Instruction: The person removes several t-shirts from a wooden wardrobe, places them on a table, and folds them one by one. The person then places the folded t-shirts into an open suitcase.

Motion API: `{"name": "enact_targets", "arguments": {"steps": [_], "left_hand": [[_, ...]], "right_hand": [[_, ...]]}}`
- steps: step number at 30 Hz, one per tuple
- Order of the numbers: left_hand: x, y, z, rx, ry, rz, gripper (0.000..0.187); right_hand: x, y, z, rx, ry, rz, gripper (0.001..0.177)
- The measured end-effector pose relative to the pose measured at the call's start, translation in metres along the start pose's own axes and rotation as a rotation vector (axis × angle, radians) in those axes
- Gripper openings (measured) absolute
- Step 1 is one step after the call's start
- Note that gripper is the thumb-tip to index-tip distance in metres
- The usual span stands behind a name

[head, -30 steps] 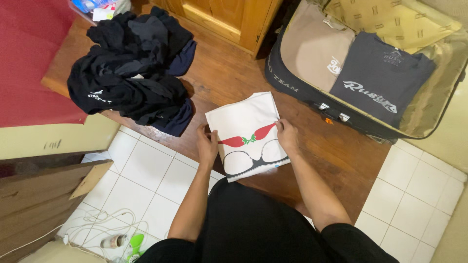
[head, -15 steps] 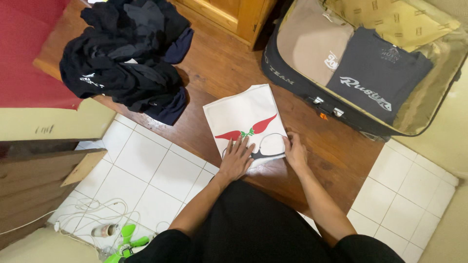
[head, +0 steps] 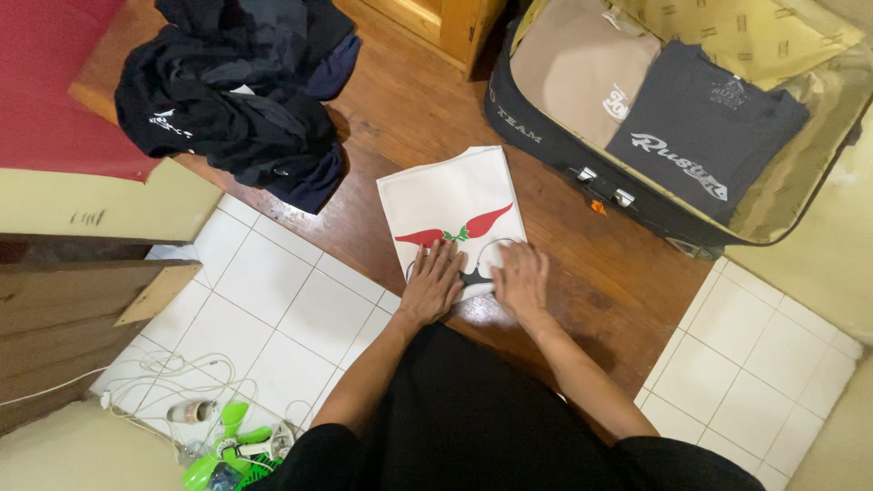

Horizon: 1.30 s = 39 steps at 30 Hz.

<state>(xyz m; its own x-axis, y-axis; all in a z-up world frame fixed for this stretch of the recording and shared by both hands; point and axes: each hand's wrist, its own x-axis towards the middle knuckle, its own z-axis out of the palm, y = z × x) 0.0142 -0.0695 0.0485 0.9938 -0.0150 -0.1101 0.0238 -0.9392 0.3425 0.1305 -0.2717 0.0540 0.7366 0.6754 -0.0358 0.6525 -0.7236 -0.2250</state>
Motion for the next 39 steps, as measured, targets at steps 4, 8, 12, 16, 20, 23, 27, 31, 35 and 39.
{"name": "enact_targets", "arguments": {"steps": [4,8,12,16,20,23,27,31,35,39], "left_hand": [[0.01,0.016,0.005,0.051,-0.024,-0.026,0.067],[0.022,0.009,-0.002,0.07,-0.134,0.072,0.068],[0.04,-0.01,-0.011,0.105,-0.18,0.274,0.068],[0.046,-0.028,-0.019,0.058,-0.143,0.464,0.067],[0.036,-0.016,-0.007,0.0,-0.215,0.453,0.058],[0.043,0.001,0.006,-0.052,-0.017,0.447,0.056],[0.057,0.017,0.015,-0.015,-0.029,0.391,0.064],[0.061,0.015,0.006,-0.091,-0.089,0.369,0.06],[0.057,0.017,-0.001,-0.187,-0.016,0.388,0.061],[0.068,0.011,-0.011,-0.339,-0.006,0.323,0.056]], "right_hand": [[-0.006,-0.012,0.006,-0.019,-0.029,-0.306,0.071],[-0.03,0.004,0.01,0.043,-0.073,-0.113,0.074],[-0.071,0.001,0.015,-0.071,-0.098,0.019,0.074],[-0.1,-0.011,0.009,-0.054,-0.04,-0.034,0.073],[-0.11,-0.014,-0.005,0.151,-0.051,0.031,0.052],[-0.072,-0.007,-0.005,0.24,0.109,0.135,0.049],[-0.003,-0.008,0.012,0.254,0.187,0.157,0.06],[0.014,-0.005,0.019,0.175,0.084,0.293,0.071],[-0.005,0.01,0.012,-0.044,0.003,0.511,0.074],[0.001,0.018,0.008,-0.068,0.05,0.592,0.076]]}}
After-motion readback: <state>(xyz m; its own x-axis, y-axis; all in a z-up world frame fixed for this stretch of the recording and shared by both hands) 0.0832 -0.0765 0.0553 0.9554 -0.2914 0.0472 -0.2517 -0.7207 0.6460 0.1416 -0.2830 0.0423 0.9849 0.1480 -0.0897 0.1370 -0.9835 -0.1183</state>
